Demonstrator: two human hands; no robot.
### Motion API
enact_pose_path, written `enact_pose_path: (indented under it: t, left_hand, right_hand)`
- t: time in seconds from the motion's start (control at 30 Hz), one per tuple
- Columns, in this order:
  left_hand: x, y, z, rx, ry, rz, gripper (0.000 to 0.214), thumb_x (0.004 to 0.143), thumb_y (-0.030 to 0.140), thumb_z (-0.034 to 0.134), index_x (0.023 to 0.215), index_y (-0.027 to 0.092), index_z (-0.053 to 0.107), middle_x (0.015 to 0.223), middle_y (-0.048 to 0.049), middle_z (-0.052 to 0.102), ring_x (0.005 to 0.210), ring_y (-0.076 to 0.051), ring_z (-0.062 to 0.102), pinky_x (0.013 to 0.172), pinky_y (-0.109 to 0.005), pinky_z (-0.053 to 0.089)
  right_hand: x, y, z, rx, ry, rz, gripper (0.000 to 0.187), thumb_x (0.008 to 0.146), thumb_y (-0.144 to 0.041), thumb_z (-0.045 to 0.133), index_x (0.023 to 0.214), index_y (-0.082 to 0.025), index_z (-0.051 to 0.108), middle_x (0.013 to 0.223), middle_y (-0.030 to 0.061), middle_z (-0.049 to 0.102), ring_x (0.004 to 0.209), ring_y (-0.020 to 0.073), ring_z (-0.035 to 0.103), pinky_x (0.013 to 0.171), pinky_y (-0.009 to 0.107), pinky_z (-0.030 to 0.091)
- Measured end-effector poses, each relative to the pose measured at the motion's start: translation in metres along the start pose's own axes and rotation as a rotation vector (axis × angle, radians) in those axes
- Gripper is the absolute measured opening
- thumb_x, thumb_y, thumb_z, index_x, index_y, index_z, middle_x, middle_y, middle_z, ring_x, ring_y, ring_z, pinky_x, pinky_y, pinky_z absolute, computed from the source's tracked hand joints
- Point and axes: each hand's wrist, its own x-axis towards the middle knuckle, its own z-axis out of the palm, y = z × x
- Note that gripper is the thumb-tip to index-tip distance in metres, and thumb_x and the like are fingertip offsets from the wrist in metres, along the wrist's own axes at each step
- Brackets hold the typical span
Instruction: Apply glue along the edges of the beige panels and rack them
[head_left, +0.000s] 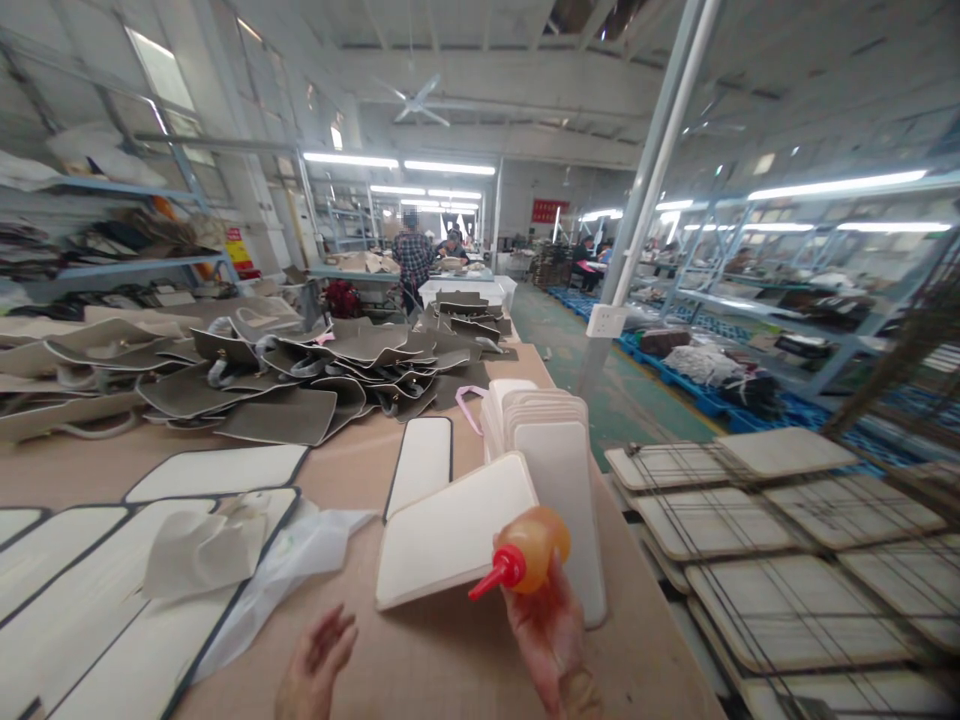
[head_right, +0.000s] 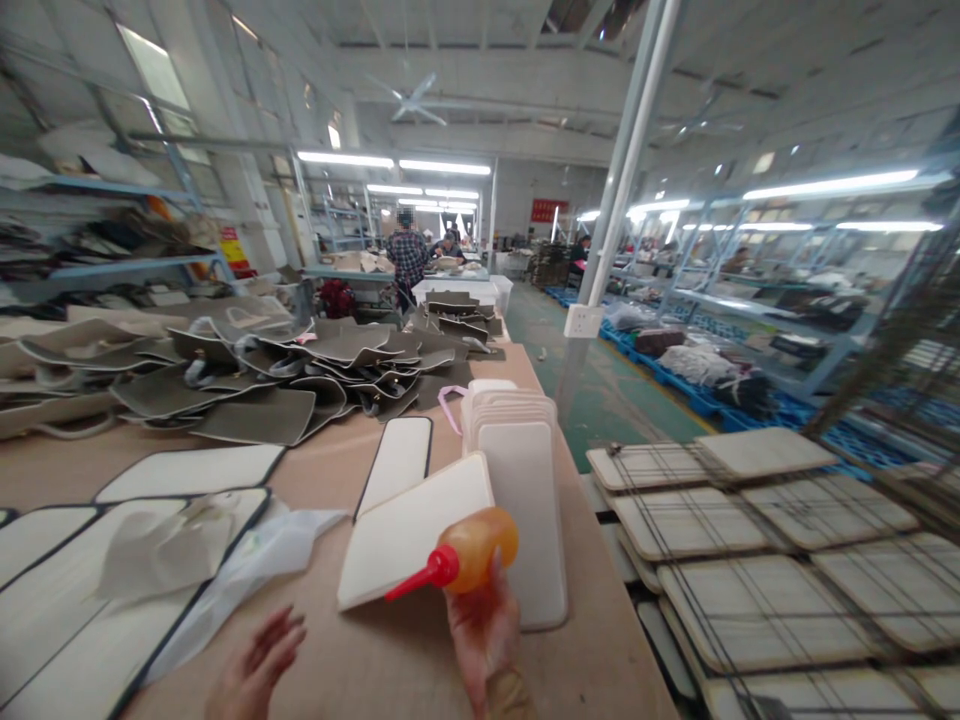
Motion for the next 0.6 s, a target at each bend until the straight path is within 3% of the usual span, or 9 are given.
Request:
enact_pose_path:
  t: [0.13,0.23,0.33,0.43,0.6]
  left_hand:
    - [0.023,0.085,0.067,0.274,-0.315,0.362,0.049,0.054,0.032,0.08,0.1,0.022,0.066,0.11,-0.0104,0.068,0.109,-0.031,0.06,0.1,-0.041,0.041]
    - [0.049,0.124,0.117,0.451,-0.491,0.501,0.056,0.054,0.037,0.079,0.106,0.019,0.066,0.124,-0.0142,0.062,0.119,-0.032,0.052,0.107,-0.043,0.031]
    - [0.069,0.134,0.146,0.578,-0.715,0.467,0.053,0.065,0.044,0.071,0.111,0.018,0.065,0.126,-0.0152,0.06,0.122,-0.032,0.049,0.106,-0.042,0.03]
    - [0.08,0.132,0.161,0.624,-0.901,0.413,0.05,0.065,0.044,0.069,0.106,0.015,0.068,0.107,-0.0124,0.07,0.104,-0.031,0.06,0.092,-0.038,0.042]
    - [0.084,0.134,0.17,0.646,-1.026,0.424,0.039,0.062,0.044,0.071,0.084,0.011,0.072,0.071,-0.0022,0.065,0.075,-0.022,0.058,0.068,-0.028,0.043]
  right_hand:
    - [-0.005,0.002,-0.002,-0.001,0.02,0.028,0.04,0.06,-0.03,0.084,0.096,-0.017,0.071,0.09,0.0059,0.076,0.084,0.0183,0.071,0.073,0.026,0.059]
    - [-0.011,0.001,-0.002,-0.001,0.017,0.03,0.034,0.061,-0.033,0.084,0.088,-0.016,0.073,0.085,0.0051,0.076,0.079,0.017,0.072,0.073,0.025,0.058]
    - [-0.016,-0.003,0.0,0.006,0.006,0.015,0.034,0.061,-0.03,0.083,0.09,-0.016,0.072,0.086,0.0046,0.076,0.078,0.0174,0.072,0.072,0.027,0.059]
    - [-0.018,-0.006,0.005,0.025,0.011,-0.006,0.04,0.058,-0.025,0.085,0.095,-0.017,0.072,0.09,0.0046,0.076,0.08,0.0182,0.071,0.073,0.028,0.059]
    - [-0.021,-0.01,0.006,0.042,-0.018,-0.017,0.043,0.053,-0.024,0.087,0.094,-0.018,0.072,0.091,0.0049,0.076,0.085,0.02,0.071,0.075,0.027,0.058]
